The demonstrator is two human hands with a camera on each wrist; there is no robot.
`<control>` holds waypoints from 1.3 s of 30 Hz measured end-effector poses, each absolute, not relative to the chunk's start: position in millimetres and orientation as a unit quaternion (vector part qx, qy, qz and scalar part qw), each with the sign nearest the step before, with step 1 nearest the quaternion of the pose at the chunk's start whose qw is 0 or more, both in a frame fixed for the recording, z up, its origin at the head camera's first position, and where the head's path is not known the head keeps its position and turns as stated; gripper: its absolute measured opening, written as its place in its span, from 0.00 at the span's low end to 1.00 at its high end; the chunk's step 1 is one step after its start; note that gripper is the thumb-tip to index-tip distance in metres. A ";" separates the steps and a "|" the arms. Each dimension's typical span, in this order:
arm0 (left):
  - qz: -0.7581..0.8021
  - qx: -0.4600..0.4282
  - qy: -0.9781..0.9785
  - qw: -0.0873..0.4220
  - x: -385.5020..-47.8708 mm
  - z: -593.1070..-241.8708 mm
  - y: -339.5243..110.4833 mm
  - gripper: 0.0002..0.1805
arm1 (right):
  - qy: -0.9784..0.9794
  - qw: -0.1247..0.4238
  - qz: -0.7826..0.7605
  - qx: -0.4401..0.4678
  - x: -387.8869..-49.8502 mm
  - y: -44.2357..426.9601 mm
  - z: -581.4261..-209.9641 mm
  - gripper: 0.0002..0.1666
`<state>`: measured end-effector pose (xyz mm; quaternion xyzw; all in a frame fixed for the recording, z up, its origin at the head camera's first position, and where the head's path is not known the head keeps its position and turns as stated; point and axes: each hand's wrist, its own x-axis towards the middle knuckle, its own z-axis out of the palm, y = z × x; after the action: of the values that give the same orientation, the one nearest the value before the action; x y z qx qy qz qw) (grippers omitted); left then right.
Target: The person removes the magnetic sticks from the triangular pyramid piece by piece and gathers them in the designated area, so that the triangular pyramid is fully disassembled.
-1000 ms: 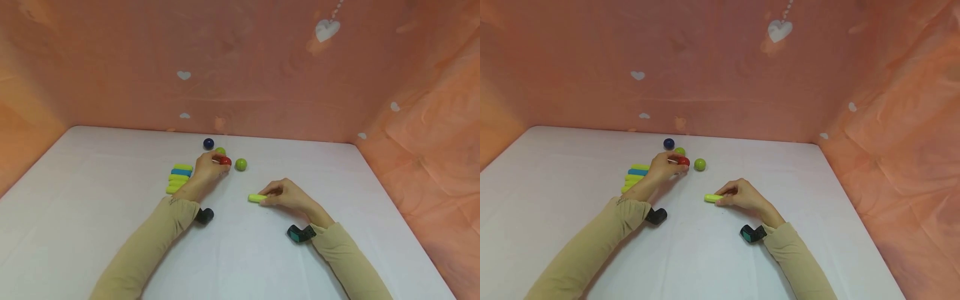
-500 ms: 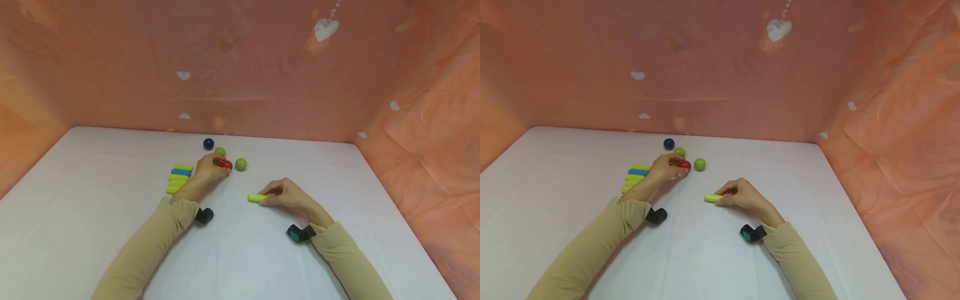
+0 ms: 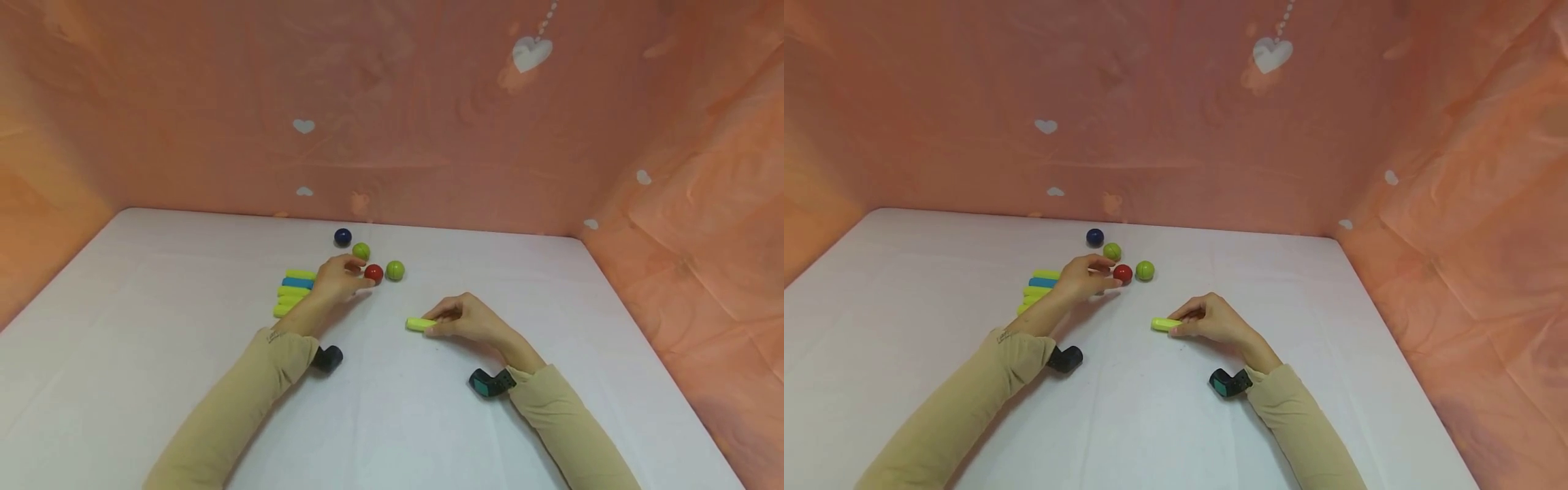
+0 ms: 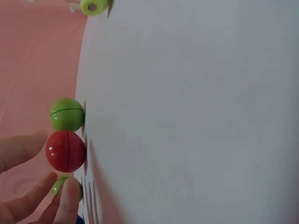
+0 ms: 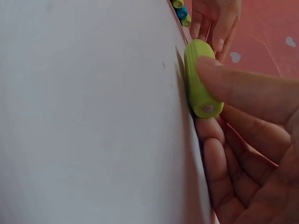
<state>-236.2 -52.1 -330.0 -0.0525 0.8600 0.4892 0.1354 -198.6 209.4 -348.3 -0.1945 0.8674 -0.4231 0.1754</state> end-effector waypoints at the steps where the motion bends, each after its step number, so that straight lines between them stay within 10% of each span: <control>1: 0.496 -0.053 0.856 0.138 -233.9 -329.6 -54.3 0.26 | 0.867 0.176 -0.423 -0.195 -198.3 208.9 -348.3 0.14; 39: 0.475 0.037 0.850 0.225 -198.4 -337.0 -75.4 0.20 | 0.866 0.172 -0.418 -0.212 -202.7 161.2 -340.7 0.14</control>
<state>-198.4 -75.4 -337.0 0.0372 0.8500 0.4748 0.2252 -202.7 161.2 -340.7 -0.2125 0.8664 -0.4179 0.1720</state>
